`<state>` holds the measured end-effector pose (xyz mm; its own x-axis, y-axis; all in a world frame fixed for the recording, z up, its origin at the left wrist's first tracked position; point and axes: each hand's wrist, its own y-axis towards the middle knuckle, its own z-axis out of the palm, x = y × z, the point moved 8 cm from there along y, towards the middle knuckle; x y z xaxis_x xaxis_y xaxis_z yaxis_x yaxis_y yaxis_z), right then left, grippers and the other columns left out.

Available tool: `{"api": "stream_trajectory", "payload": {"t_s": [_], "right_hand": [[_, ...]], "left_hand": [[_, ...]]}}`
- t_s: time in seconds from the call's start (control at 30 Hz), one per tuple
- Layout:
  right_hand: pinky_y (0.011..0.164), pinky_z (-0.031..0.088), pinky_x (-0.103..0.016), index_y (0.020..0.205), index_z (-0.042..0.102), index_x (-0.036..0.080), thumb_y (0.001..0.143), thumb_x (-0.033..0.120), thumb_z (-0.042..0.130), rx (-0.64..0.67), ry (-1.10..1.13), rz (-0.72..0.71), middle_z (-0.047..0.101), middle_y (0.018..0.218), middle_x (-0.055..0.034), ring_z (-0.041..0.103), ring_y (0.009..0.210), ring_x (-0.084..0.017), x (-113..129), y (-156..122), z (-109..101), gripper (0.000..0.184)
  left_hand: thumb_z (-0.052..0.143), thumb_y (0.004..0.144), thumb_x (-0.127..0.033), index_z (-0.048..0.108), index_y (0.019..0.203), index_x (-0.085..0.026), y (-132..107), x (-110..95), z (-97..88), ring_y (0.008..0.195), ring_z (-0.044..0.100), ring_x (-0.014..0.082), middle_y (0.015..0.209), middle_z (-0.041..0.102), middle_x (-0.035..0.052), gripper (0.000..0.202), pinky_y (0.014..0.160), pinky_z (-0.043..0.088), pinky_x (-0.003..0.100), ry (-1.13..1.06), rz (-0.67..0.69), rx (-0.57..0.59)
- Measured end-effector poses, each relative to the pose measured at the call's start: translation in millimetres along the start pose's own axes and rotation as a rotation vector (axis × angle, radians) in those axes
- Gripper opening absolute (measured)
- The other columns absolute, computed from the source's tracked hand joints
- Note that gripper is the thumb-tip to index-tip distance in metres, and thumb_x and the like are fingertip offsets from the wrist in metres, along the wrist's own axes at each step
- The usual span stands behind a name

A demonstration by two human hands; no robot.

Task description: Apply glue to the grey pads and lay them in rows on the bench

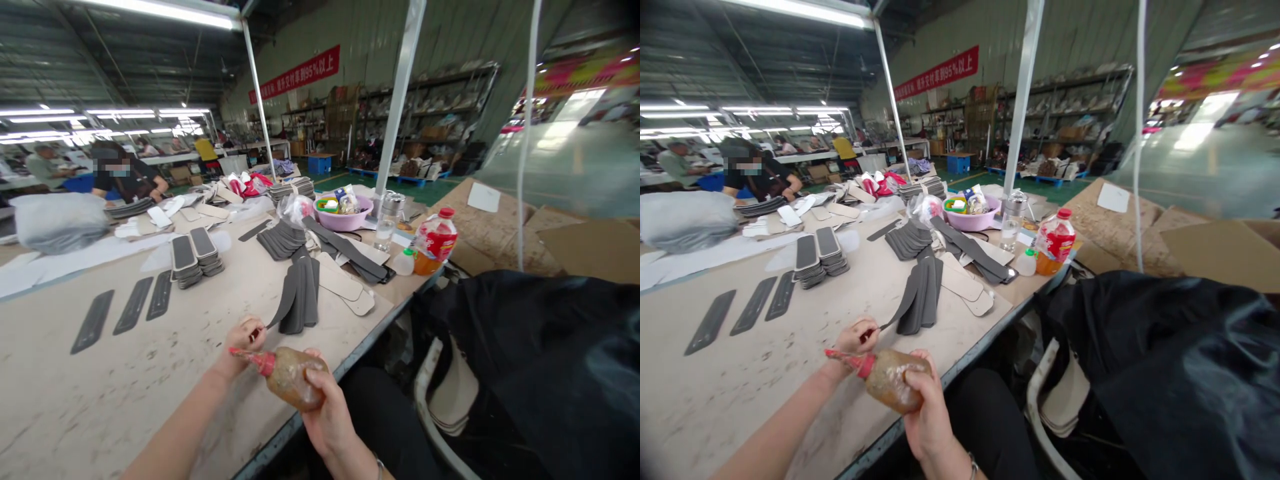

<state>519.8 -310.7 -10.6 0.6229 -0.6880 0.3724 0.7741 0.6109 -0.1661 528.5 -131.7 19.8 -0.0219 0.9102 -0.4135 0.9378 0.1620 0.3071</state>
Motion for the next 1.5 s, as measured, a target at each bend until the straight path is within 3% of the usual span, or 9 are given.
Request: {"api": "stream_trajectory", "payload": {"t_s": [0.07,0.2,0.33,0.47,0.63,0.83,1.0,1.2,1.5], "right_hand": [[0.073,0.048,-0.029,0.084,0.059,0.022,0.063,0.027,0.074,-0.003,-0.027,0.02,0.065,0.08,0.0017,0.059,0.076,-0.019,0.8,-2.0,0.8,0.026],[0.069,0.048,-0.026,0.084,0.058,0.021,0.063,0.027,0.075,-0.046,-0.12,0.043,0.064,0.081,0.0019,0.058,0.074,-0.016,0.5,-7.0,-3.0,0.028],[0.062,0.046,-0.024,0.09,0.054,0.022,0.064,0.029,0.075,-0.024,-0.314,0.074,0.062,0.078,0.0023,0.057,0.07,-0.016,-13.1,-11.2,-8.2,0.034],[0.064,0.048,-0.026,0.095,0.052,0.023,0.062,0.03,0.076,0.033,-0.648,0.019,0.063,0.082,0.0015,0.058,0.073,-0.018,-34.6,-17.6,-9.9,0.042],[0.072,0.052,-0.032,0.098,0.05,0.022,0.068,0.026,0.068,0.198,-1.013,-0.15,0.062,0.089,-0.0011,0.061,0.08,-0.02,-63.5,-26.6,3.5,0.035],[0.078,0.052,-0.036,0.104,0.051,0.021,0.071,0.02,0.064,0.374,-1.31,-0.435,0.057,0.097,-0.0046,0.059,0.088,-0.022,-77.6,-36.6,23.7,0.036],[0.077,0.051,-0.036,0.107,0.049,0.021,0.074,0.018,0.061,0.489,-1.392,-0.544,0.054,0.095,-0.0044,0.057,0.088,-0.021,-85.4,-47.1,40.6,0.035],[0.077,0.052,-0.036,0.106,0.048,0.021,0.075,0.017,0.059,0.5,-1.448,-0.574,0.053,0.094,-0.0051,0.056,0.087,-0.021,-84.0,-48.6,47.8,0.033],[0.076,0.052,-0.038,0.106,0.049,0.021,0.076,0.017,0.057,0.407,-1.615,-0.624,0.053,0.094,-0.0062,0.056,0.088,-0.023,-47.8,-41.9,41.2,0.031]], "left_hand": [[0.043,0.085,-0.026,0.061,0.073,-0.021,-35.2,3.0,-27.6,0.074,0.062,0.0176,0.084,0.064,0.0066,0.022,0.069,0.052,0.03,0.007,-0.005,-0.005],[0.042,0.087,-0.022,0.063,0.082,-0.02,-127.4,11.4,-74.5,0.083,0.065,0.0153,0.09,0.066,0.0071,0.022,0.077,0.052,0.024,0.107,0.028,0.04],[0.041,0.09,-0.022,0.066,0.088,-0.02,-206.1,28.9,-96.8,0.085,0.067,0.0136,0.096,0.068,0.0064,0.025,0.082,0.052,0.019,0.221,-0.063,0.098],[0.04,0.093,-0.027,0.066,0.098,-0.018,-248.5,36.3,-107.7,0.09,0.067,0.014,0.099,0.069,0.0073,0.027,0.083,0.054,0.02,0.288,-0.162,-0.051],[0.044,0.094,-0.032,0.068,0.104,-0.019,-261.4,21.5,-95.4,0.095,0.067,0.0159,0.105,0.07,0.0075,0.029,0.089,0.054,0.026,0.336,-0.146,-0.164],[0.045,0.093,-0.026,0.069,0.107,-0.022,-253.9,12.4,-78.9,0.098,0.064,0.0166,0.104,0.071,0.0056,0.028,0.089,0.055,0.031,0.313,-0.09,-0.091],[0.044,0.094,-0.027,0.07,0.103,-0.021,-251.4,12.3,-80.1,0.097,0.063,0.0166,0.102,0.071,0.0056,0.029,0.088,0.055,0.03,0.317,-0.079,-0.093],[0.044,0.094,-0.026,0.07,0.102,-0.019,-250.7,12.1,-80.7,0.095,0.062,0.0161,0.1,0.071,0.0057,0.028,0.087,0.055,0.029,0.312,-0.087,-0.104],[0.046,0.093,-0.029,0.071,0.099,-0.021,-252.5,16.4,-81.1,0.093,0.064,0.0166,0.098,0.072,0.0047,0.027,0.087,0.055,0.029,0.346,-0.06,-0.124]]}}
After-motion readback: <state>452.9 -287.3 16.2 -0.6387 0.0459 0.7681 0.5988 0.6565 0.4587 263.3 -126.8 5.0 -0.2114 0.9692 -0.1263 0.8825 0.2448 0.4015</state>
